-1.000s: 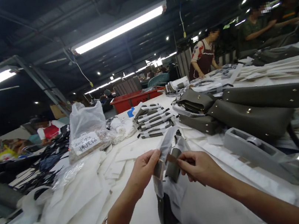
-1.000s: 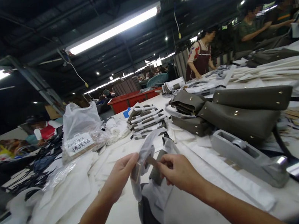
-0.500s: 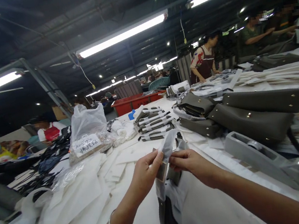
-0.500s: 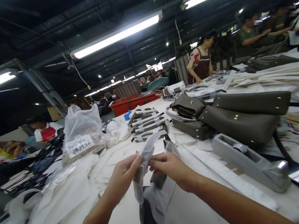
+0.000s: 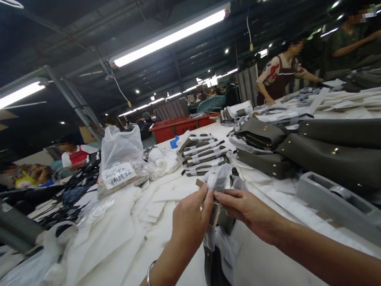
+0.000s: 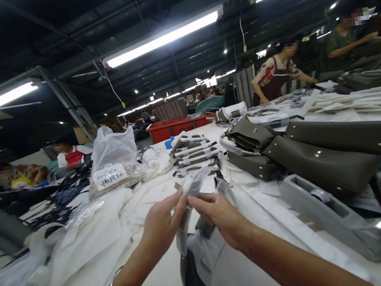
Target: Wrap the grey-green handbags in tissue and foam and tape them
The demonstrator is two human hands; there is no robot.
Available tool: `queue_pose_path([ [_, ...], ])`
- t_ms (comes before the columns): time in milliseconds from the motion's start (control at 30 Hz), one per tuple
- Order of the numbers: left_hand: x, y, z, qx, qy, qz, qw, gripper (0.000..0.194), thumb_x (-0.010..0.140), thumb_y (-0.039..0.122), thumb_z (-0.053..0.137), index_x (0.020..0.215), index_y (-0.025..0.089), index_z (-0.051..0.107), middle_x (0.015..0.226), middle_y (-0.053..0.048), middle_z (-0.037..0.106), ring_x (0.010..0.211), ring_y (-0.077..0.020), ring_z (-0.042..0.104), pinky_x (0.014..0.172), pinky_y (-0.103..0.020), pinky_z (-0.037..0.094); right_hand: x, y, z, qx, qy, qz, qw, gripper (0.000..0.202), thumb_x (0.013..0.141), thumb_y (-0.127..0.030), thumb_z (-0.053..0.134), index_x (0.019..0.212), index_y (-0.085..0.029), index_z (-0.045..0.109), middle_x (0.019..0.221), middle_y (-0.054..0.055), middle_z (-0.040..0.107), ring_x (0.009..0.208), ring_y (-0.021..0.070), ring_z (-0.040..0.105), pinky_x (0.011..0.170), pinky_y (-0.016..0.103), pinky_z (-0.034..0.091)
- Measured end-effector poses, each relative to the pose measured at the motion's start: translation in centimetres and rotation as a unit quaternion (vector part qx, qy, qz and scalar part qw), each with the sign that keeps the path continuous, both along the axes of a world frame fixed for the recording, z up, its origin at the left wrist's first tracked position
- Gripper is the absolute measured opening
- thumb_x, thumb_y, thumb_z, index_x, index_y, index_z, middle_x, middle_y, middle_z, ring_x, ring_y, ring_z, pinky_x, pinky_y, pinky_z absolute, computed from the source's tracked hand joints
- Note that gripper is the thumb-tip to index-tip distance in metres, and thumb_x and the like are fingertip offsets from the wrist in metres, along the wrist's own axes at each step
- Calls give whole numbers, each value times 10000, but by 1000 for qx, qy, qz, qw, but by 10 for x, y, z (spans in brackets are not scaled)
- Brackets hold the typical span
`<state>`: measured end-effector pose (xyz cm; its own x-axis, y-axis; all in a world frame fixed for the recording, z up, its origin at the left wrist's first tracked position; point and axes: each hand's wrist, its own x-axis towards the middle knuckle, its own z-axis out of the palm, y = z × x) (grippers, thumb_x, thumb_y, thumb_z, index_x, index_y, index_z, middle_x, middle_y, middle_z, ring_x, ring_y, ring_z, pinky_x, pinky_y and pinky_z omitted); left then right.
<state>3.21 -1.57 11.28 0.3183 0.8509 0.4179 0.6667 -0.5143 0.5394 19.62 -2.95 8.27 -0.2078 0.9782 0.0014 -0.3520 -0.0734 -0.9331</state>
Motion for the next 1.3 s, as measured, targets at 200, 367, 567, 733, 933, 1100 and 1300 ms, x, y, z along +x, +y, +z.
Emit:
queue_pose_path([
  [200, 0, 2, -8, 2, -70, -4, 998, 412, 958, 462, 491, 1251, 237, 674, 1200, -87, 714, 1129, -293, 656, 973, -367, 457, -3, 0, 1, 11, 38, -36, 999, 339, 722, -438, 811, 975, -215, 773, 934, 39, 749, 895, 198, 676, 853, 304, 515],
  [367, -6, 2, -17, -139, -207, -50, 967, 814, 895, 484, 634, 1555, 258, 216, 1135, -82, 738, 1129, -261, 656, 1025, -411, 443, 2, 2, -5, 10, -21, -49, 999, 423, 739, -519, 779, 975, -168, 762, 792, 51, 718, 763, 196, 641, 698, 307, 507],
  [567, -3, -2, -23, -251, -414, -76, 872, 1107, 785, 414, 792, 1570, 278, 24, 1369, -153, 573, 1184, -266, 613, 1023, -383, 444, 3, 1, -3, 15, -44, -24, 999, 448, 762, -542, 760, 1001, -163, 760, 826, 51, 717, 708, 159, 602, 631, 262, 464],
  [733, 0, -4, -24, -282, -490, -98, 819, 1070, 786, 383, 799, 1569, 253, 82, 1085, -69, 674, 1061, -223, 642, 987, -353, 435, 3, 2, 4, 26, -46, 11, 999, 431, 780, -507, 765, 1033, -158, 765, 914, 59, 735, 769, 164, 628, 687, 252, 482],
  [933, 1, -7, -27, -212, -482, -65, 848, 781, 750, 388, 821, 1425, 216, 469, 881, -3, 635, 890, -173, 616, 841, -290, 447, 2, 2, 4, 49, -2, 37, 998, 397, 832, -450, 745, 1116, -172, 748, 1033, 74, 739, 951, 207, 660, 930, 312, 485],
  [1100, -1, -7, -23, -213, -409, -83, 884, 355, 809, 457, 744, 946, 135, 683, 871, -51, 683, 837, -185, 615, 754, -280, 463, 3, 2, 1, 35, -1, 27, 999, 381, 830, -441, 752, 1106, -178, 751, 1024, 71, 738, 976, 207, 653, 883, 293, 495],
  [1300, 1, -1, -11, -206, -398, -106, 888, 347, 800, 420, 754, 1010, 160, 661, 974, -61, 702, 988, -220, 637, 880, -303, 475, 2, 4, 4, 32, 1, 24, 999, 405, 803, -446, 778, 1104, -178, 743, 1013, 68, 736, 980, 215, 657, 886, 309, 502],
])
